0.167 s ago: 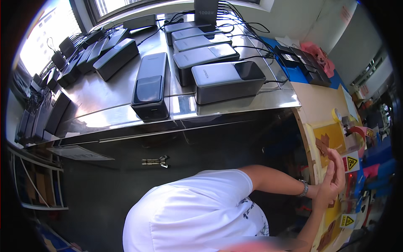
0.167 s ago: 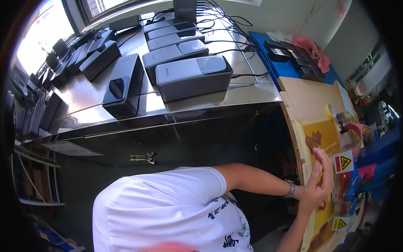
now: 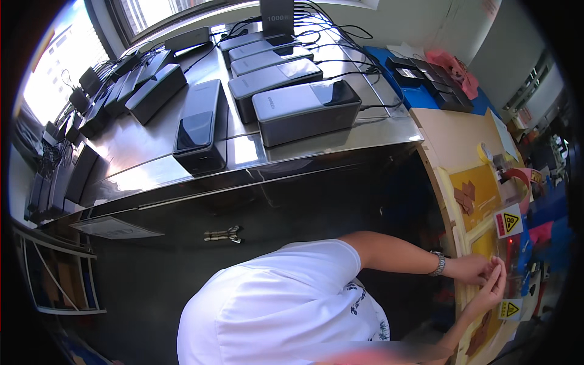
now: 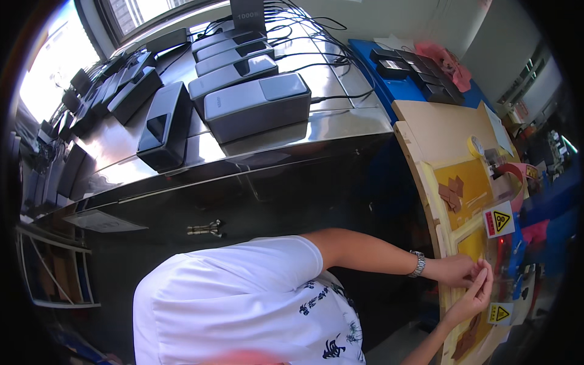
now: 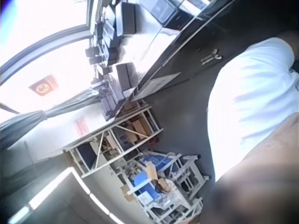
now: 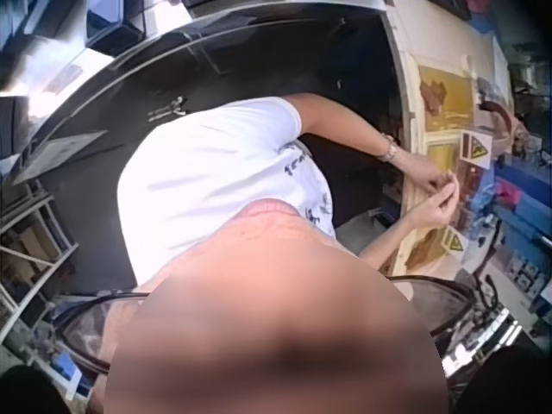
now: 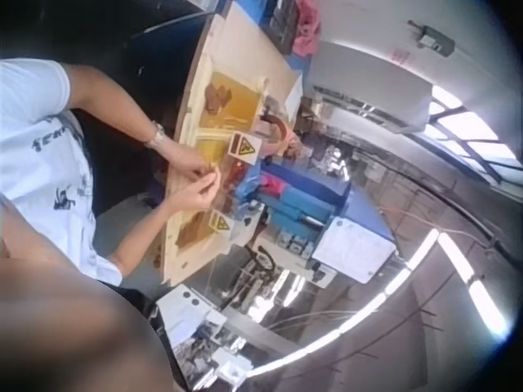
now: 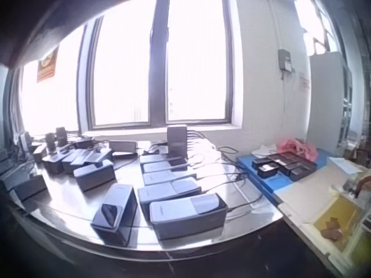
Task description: Inspecting and positioning leather pieces on a heat press machine.
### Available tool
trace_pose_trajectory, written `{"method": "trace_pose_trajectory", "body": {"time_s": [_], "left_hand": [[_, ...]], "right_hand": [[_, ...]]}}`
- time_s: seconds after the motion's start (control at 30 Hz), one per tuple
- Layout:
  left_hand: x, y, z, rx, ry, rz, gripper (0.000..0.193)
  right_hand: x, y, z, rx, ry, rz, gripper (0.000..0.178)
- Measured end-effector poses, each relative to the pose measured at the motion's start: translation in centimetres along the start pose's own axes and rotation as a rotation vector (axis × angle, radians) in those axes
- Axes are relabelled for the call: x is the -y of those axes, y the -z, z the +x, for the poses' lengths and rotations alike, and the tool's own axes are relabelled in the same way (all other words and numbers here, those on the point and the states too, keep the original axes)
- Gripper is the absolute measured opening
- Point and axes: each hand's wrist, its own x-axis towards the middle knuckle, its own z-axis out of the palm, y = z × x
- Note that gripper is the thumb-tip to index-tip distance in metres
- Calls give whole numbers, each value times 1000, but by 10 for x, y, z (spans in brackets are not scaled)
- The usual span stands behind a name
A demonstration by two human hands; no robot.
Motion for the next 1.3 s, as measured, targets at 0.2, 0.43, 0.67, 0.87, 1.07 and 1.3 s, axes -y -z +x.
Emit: {"method": "trace_pose_trajectory", "body": {"time_s": [0.2,0.43,0.67,0.87,1.07,1.3], "left_hand": [[-1,32,-6,57,67,46,23],[-11,18,14,137,244,8,21],[-24,4,13,253,297,36,19],[-29,10,15,267,340,33,17],[-22,-7,13,238,373,-140,13],[-22,22,8,209,417,-103,25]], "right_hand": [[-72,37,-28,-81,-170,23,30],[-69,53,-47,-121,-263,131,28],[-54,45,-54,-172,-302,230,15],[-47,43,-49,-135,-269,191,14],[-53,55,-59,-163,-247,108,15],[-41,37,-50,-96,-177,213,36]]}}
